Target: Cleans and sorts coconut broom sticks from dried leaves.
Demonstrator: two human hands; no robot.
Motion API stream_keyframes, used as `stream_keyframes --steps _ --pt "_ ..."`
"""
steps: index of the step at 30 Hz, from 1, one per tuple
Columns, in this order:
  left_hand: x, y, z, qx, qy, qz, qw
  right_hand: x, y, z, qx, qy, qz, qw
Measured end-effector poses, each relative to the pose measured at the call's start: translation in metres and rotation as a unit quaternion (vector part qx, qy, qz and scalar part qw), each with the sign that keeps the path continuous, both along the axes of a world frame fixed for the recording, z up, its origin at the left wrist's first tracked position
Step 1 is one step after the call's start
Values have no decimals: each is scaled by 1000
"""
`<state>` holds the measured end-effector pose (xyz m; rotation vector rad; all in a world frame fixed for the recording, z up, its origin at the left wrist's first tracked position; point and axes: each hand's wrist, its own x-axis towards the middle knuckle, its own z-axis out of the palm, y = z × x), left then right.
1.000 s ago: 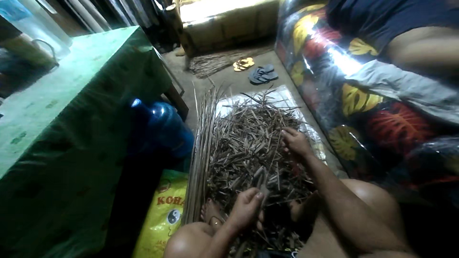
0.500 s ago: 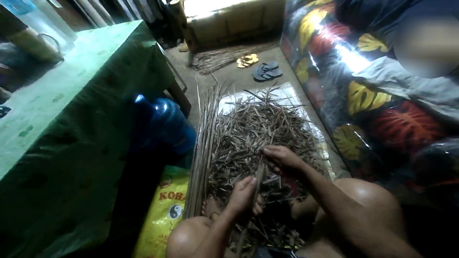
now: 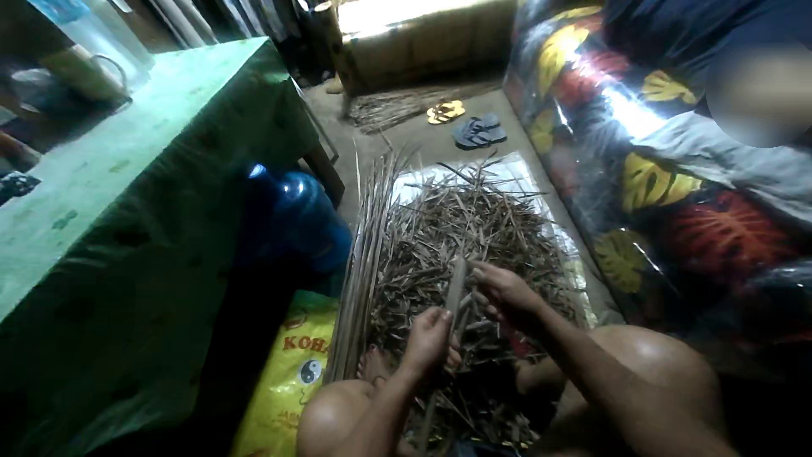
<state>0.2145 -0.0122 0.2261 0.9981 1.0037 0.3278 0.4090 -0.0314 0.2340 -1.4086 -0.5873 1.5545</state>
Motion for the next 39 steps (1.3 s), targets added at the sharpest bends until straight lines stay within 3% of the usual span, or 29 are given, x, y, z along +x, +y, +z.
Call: stream_keyframes --steps 3,8,13,18,24,28,32,35,39 --pt "0 3 -2 12 0 23 1000 6 3 -3 -9 -8 -14 1000" --pt "2 4 -4 30 -10 27 999 -13 -8 -10 13 -25 150 988" --pt "3 3 -1 43 -25 31 998 -28 -12 -16 89 -18 120 989" --pt "-1 6 0 -19 -72 31 997 -11 -7 -35 238 -196 197 931" --pt "-2 5 -1 -28 -62 26 997 1 -4 -44 313 -304 225 871" --pt "-2 4 0 -34 -57 26 997 6 -2 -48 329 -332 231 853" --pt "-3 2 1 -48 -73 21 996 14 -1 -40 310 -360 207 856" --pt "-7 -5 3 -54 -77 -16 995 38 9 -44 275 -432 110 852" --pt "-9 -9 2 -65 -80 -34 994 66 23 -37 152 -431 -32 889"
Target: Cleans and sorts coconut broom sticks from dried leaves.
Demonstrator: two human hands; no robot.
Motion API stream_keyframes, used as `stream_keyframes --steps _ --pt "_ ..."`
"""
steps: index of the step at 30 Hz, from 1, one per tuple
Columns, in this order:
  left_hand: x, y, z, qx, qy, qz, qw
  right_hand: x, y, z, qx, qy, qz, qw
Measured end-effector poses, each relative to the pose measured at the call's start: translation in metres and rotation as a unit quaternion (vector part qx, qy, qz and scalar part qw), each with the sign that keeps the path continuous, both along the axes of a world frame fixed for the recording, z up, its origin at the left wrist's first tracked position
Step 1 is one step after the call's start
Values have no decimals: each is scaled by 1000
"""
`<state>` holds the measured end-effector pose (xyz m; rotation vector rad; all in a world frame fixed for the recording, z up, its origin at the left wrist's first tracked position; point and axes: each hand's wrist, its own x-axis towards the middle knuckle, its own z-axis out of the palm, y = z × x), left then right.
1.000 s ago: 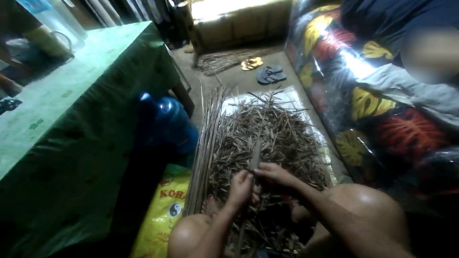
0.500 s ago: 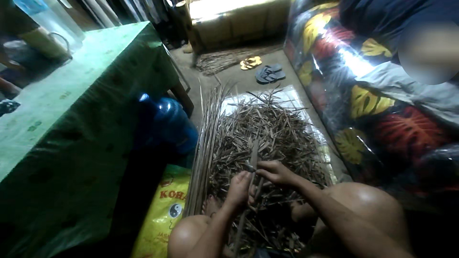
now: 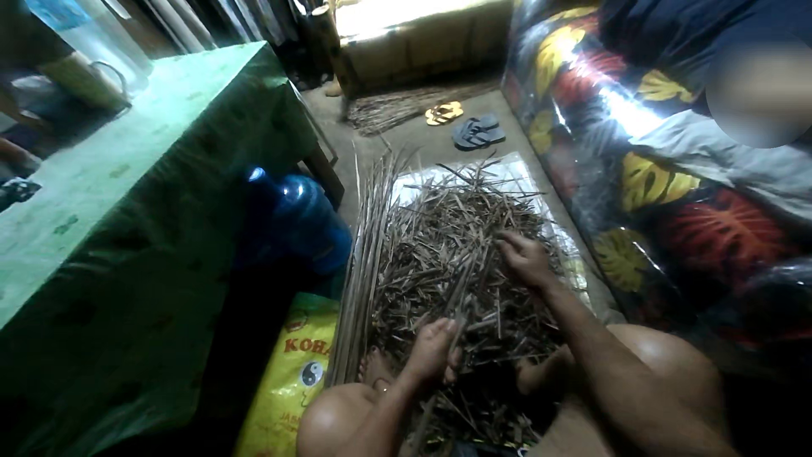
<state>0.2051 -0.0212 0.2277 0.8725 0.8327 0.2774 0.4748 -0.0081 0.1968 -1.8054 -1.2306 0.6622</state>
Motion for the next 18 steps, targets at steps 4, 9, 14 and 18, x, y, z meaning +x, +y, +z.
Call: stream_keyframes --steps 4,9,14,18 --pt "1 7 0 -15 2 31 999 -17 -9 18 -27 159 18 987" --pt "6 10 2 -31 -9 49 998 -53 -28 24 -118 272 224 928" --pt "7 11 -9 -100 -117 80 985 -73 -33 6 -40 149 262 953" --pt "3 9 -18 -174 -220 43 959 -64 -27 -5 32 40 212 976"
